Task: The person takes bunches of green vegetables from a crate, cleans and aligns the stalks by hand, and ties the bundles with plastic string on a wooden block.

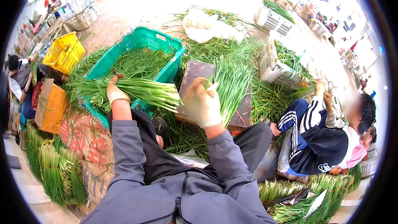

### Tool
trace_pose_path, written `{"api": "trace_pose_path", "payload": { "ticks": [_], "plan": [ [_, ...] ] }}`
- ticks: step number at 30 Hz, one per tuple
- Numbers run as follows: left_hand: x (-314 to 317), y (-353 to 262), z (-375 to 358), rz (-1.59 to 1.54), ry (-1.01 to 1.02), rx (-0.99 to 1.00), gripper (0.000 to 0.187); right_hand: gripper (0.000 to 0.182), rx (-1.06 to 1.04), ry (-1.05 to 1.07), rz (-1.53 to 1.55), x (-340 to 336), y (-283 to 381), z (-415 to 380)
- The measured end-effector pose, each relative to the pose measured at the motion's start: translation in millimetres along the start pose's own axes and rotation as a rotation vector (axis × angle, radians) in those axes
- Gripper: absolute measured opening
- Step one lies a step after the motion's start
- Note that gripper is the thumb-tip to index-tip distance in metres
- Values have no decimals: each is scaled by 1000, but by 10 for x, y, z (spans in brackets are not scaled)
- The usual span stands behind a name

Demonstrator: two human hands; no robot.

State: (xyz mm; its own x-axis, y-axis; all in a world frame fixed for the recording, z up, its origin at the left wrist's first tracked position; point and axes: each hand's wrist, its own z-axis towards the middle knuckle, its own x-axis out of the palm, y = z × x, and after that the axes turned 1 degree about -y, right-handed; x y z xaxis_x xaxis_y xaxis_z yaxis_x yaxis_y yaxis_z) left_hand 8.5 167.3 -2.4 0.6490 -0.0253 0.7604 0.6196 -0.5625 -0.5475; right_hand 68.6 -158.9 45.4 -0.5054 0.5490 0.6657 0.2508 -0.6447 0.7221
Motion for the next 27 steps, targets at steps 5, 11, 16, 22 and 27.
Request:
{"api": "trace_pose_path", "payload": {
  "ticks": [5, 11, 16, 22, 27],
  "plan": [
    [72, -90, -23, 53, 6, -9, 19, 12, 422, 167, -579, -92, 153, -676],
    [37, -105, -47, 2, 41, 18, 20, 41, 623, 784, -1288, -685, -494, -1049],
    [30, -111, -129, 60, 5, 45, 24, 38, 109, 469, -1332, -267, -402, -673],
    [20, 101, -129, 30, 47, -2, 17, 32, -167, 25, -1549, 407, -631, 2],
    [45, 125, -292, -3, 64, -37, 15, 27, -259, -3, -1518, 426, -816, 227]
  ]
}}
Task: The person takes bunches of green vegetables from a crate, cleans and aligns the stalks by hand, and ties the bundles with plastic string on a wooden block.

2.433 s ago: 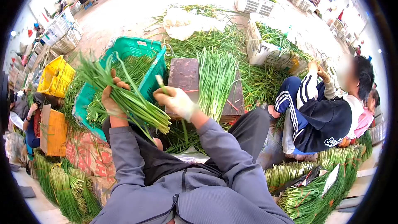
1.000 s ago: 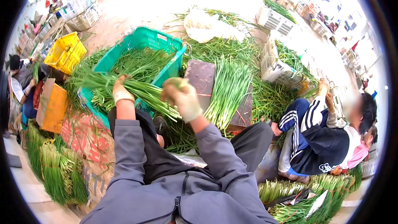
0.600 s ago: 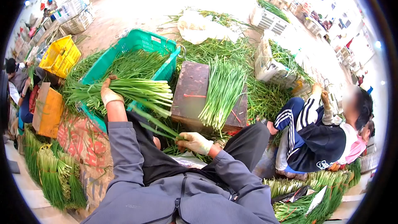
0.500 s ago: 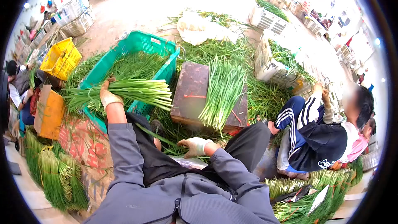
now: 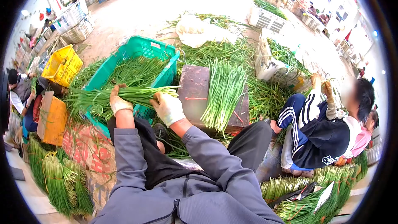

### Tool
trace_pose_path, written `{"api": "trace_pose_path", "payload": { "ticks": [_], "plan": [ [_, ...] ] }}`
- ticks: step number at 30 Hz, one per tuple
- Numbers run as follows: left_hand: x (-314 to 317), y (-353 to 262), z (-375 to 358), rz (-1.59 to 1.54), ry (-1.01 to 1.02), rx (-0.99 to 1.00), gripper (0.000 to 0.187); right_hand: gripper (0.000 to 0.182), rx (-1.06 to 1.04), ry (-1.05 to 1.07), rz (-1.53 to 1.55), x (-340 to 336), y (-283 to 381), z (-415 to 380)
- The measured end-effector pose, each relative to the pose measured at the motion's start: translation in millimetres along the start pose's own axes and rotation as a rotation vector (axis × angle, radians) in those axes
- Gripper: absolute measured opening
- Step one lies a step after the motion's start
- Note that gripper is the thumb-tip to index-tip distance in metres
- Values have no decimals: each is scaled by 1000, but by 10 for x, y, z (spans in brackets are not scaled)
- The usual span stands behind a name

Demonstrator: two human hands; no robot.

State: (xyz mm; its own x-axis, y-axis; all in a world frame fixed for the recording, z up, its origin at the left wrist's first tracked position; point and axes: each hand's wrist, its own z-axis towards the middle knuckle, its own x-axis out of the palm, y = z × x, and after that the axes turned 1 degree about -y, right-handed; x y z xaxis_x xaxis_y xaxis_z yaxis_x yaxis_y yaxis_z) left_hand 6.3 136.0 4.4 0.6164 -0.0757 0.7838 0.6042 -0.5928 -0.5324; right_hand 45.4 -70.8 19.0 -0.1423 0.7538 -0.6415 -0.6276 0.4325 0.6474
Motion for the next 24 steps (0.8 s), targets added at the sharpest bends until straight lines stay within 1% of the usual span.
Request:
{"api": "trace_pose_path", "payload": {
  "ticks": [2, 3, 4, 5, 6, 8, 9, 10, 11, 12, 13, 14, 16, 17, 18, 19, 20, 22, 24],
  "plan": [
    [-9, -18, 3, 2, -9, 11, 15, 23, -15, 177, -49, 1, -11, 18],
    [3, -64, -25, 14, 7, -6, 15, 20, -103, 124, 81, -41, -6, -22],
    [2, -91, -13, 26, 26, -22, 15, 20, -104, 127, 81, -168, 31, -68],
    [-12, -133, 53, 44, 6, 44, 17, 20, -88, 266, 213, -339, 65, -135],
    [22, -229, 54, 36, -58, 38, 21, 20, -70, 404, 344, -477, 52, -223],
    [-68, -359, 175, 34, -9, 109, 24, 18, -69, 514, 414, -581, -160, -559],
    [-100, -422, 212, -35, 28, 106, 25, 24, -29, 754, 297, -572, -383, -720],
    [-118, -491, 175, -15, 128, 86, 22, 32, 16, 988, 176, -545, -645, -889],
    [-128, -522, 178, -55, 161, 95, 20, 45, 5, 1065, -10, -564, -887, -1114],
    [-90, -542, 158, -93, 197, 105, 18, 59, -6, 1133, -195, -651, -889, -1188],
    [-54, -554, 129, -194, 206, 76, 13, 80, 66, 1039, -194, -684, -920, -1158],
    [-22, -565, 93, -314, 218, 7, 12, 67, 187, 820, 103, -738, -960, -1137],
    [-38, -535, 18, -331, 391, -38, 19, 53, 485, 666, 573, -883, -843, -951],
    [-40, -519, 34, -315, 403, -46, 19, 47, 469, 584, 641, -940, -766, -851],
    [-45, -502, 85, -419, 444, -104, 25, 43, 452, 498, 707, -974, -696, -770],
    [10, -496, 56, -524, 483, -164, 32, 43, 452, 435, 825, -979, -639, -729],
    [28, -479, -1, -510, 493, -174, 32, 43, 454, 418, 836, -986, -571, -699],
    [82, -438, -249, -647, 706, -329, 49, 42, 594, 379, 1050, -992, -440, -680],
    [109, -402, -299, -645, 705, -308, 52, 45, 529, 452, 1061, -978, -412, -707]
  ]
}}
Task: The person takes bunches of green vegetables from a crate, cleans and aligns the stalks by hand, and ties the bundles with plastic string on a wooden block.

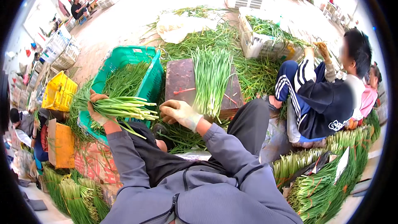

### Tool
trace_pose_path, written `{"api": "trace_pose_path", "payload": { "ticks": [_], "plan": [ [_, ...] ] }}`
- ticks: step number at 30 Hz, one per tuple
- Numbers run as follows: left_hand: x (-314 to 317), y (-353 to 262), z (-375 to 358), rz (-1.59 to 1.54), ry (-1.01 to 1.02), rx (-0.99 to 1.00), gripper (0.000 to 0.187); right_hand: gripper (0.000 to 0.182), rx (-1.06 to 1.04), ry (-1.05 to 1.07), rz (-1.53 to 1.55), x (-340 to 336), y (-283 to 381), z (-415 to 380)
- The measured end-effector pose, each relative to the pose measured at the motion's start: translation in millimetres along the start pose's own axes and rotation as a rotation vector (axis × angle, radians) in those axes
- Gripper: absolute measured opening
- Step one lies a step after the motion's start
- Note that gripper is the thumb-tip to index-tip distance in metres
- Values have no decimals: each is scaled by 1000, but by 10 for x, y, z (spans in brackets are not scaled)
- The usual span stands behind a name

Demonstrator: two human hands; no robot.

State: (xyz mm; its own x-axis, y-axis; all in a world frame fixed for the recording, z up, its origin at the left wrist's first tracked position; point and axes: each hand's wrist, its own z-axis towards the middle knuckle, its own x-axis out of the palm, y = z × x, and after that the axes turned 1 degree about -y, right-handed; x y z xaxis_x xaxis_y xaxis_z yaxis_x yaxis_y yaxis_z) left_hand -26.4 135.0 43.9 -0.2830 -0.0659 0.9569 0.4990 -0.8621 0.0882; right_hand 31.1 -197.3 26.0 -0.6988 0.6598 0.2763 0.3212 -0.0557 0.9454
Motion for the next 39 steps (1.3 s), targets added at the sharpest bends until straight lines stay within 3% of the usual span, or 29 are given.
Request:
{"api": "trace_pose_path", "payload": {
  "ticks": [8, 9, 10, 12, 14, 16, 18, 19, 20, 22, 24, 25, 26, 28, 30, 32, 34, 35, 36, 38, 39],
  "plan": [
    [-45, 33, -35, 58, 12, 5, 56, 58, -174, 32, -157, 317, -138, -70],
    [-72, 24, -27, 64, -2, 14, 56, 42, -107, -53, -145, 407, -65, -116],
    [-91, 6, -23, 65, -2, 10, 56, 42, -108, -56, -143, 414, -118, -110],
    [-134, 0, -3, 81, -41, 59, 56, 23, 63, 15, -94, 346, -263, -98],
    [-88, 7, -40, 89, 14, -36, 57, 13, 120, 88, -508, 147, -286, -232],
    [-36, 13, -65, 117, 49, -112, 57, 20, 25, 169, -767, -189, -456, -278],
    [0, 167, -103, 174, -11, -124, 58, 36, -277, -180, -650, -294, -355, -366],
    [21, 314, -162, 219, 7, -236, 58, 57, -178, -223, -555, -273, -69, -454],
    [26, 461, -208, 265, 28, -350, 58, 78, -256, -238, -496, -246, -49, -445],
    [-62, 856, -299, 405, 14, -475, 63, 98, -362, -188, -611, -124, -20, -457],
    [-202, 1271, -421, 506, 30, -649, 61, 117, -209, -64, -608, -1, -41, -532],
    [-238, 1498, -514, 506, 19, -675, 64, 119, -112, -65, -533, 5, -87, -596],
    [-389, 1666, -553, 426, -40, -688, 53, 122, -15, -62, -460, 29, -172, -668],
    [-625, 1873, -507, 453, -204, -903, 28, 122, -298, -289, -350, -52, -857, -606],
    [-946, 2156, -396, 504, -245, -1059, 27, 116, -173, -399, -144, -208, -1053, -574],
    [-1021, 2623, -263, 694, -370, -998, 26, 102, -124, -504, -144, -408, -899, -536],
    [-1055, 3046, -12, 846, -378, -991, 24, 91, -36, -623, -119, -625, -622, -475],
    [-1056, 3226, 134, 883, -344, -1013, 26, 80, -109, -635, -160, -855, -742, -300],
    [-1058, 3388, 286, 919, -307, -1033, 28, 98, -45, -650, -233, -1001, -604, -221],
    [-1109, 3656, 531, 943, -366, -1005, 31, 100, 11, -672, -284, -1168, -202, -123],
    [-1363, 3670, 699, 1162, -268, -995, 48, 101, 56, -749, -388, -1298, -258, 24]
  ]
}}
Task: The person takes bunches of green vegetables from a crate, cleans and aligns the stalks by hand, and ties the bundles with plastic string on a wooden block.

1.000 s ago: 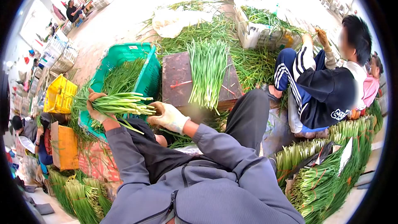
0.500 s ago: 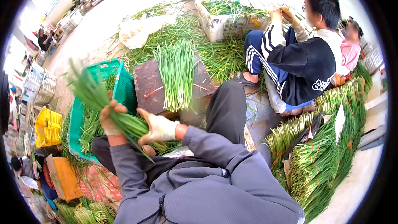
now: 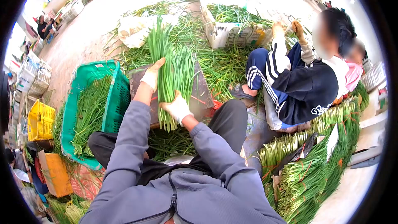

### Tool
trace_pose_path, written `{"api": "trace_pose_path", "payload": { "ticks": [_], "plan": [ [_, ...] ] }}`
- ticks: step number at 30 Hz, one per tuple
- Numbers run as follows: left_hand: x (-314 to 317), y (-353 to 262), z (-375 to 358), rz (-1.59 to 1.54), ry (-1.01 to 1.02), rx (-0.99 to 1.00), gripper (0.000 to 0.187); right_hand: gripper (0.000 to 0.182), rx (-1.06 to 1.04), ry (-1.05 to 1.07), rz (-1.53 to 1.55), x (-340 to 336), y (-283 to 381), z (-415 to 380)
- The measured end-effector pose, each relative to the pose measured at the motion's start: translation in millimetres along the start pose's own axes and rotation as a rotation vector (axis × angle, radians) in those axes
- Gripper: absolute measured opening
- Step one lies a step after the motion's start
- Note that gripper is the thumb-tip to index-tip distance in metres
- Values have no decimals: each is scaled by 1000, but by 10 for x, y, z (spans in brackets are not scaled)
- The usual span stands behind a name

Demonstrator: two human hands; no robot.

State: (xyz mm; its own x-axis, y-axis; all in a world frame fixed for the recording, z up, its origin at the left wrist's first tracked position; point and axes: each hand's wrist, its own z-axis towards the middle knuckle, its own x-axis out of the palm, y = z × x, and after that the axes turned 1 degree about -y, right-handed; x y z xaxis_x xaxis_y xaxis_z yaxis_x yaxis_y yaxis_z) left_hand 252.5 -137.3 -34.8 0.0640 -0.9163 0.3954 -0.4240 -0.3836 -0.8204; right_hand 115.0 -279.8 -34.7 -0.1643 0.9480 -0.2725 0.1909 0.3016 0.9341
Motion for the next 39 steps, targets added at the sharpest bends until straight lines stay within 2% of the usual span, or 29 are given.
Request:
{"api": "trace_pose_path", "payload": {
  "ticks": [1, 3, 5, 7, 9, 11, 12, 13, 15, 16, 17, 18, 19, 20, 21, 23, 25, 28, 30, 31, 35, 37, 38, 39],
  "plan": [
    [-122, 62, 98, -4, -2, -4, 48, 101, 20, -76, -113, 44, -84, 169],
    [-278, 209, 166, 768, -554, 191, 68, 103, 68, -96, -182, 83, -166, 319],
    [-488, 490, -79, 776, -661, 238, 83, 104, 274, -80, -412, 192, -434, 550],
    [-716, 826, -363, 919, -680, 207, 81, 106, 285, -65, -436, 198, -447, 612],
    [-908, 1247, -484, 847, -574, 31, 81, 104, 324, -25, -416, 174, -380, 575],
    [-700, 1258, -691, 850, -496, -42, 84, 118, 310, -7, -447, 199, -396, 608],
    [-730, 1406, -609, 789, -538, -22, 90, 121, 322, 31, -461, 187, -353, 605],
    [-573, 1239, -677, 790, -525, -20, 90, 123, 338, 66, -472, 159, -287, 579],
    [-316, 945, -816, 264, -379, -225, 87, 113, 242, 172, -506, 61, -174, 415],
    [-441, 937, -682, 232, -131, -152, 93, 102, 135, 232, -544, -39, -87, 290],
    [-525, 976, -567, 649, -307, -153, 89, 91, 28, 292, -580, -139, -51, 161],
    [-576, 1039, -443, 712, -239, -132, 92, 62, -26, 198, -500, -234, -111, 44],
    [-502, 981, -439, 774, -171, -111, 95, 45, 52, 169, -402, -380, -145, 6],
    [-421, 945, -461, 950, -265, -141, 118, 42, 80, 37, -358, -500, -292, -37],
    [-409, 1016, -445, 998, -231, -102, 120, 39, 108, -95, -313, -595, -508, -56],
    [-115, 1043, -533, 1303, -411, -168, 115, 39, 248, -82, -456, -725, -1040, 33],
    [-33, 1063, -527, 1327, -411, -185, 115, 41, 332, -59, -566, -673, -1205, 77],
    [6, 1071, -573, 1343, -413, -221, 115, 42, 326, -106, -510, -453, -1248, 98],
    [33, 1025, -562, 1335, -417, -223, 116, 40, 307, -107, -486, -307, -1183, 68],
    [42, 1012, -564, 1300, -415, -229, 122, 40, 302, -71, -484, -248, -1181, 67],
    [218, 987, -581, 1198, -424, -258, 146, 28, 63, 27, -398, -60, -1267, 78],
    [418, 975, -662, 1285, -444, -257, 148, 30, 7, 37, -414, 61, -1580, 176],
    [484, 996, -700, 1343, -457, -260, 149, 30, -123, 69, -493, 146, -1859, 282],
    [555, 1012, -712, 1399, -489, -270, 147, 31, -108, 54, -415, 124, -1816, 255]
  ]
}}
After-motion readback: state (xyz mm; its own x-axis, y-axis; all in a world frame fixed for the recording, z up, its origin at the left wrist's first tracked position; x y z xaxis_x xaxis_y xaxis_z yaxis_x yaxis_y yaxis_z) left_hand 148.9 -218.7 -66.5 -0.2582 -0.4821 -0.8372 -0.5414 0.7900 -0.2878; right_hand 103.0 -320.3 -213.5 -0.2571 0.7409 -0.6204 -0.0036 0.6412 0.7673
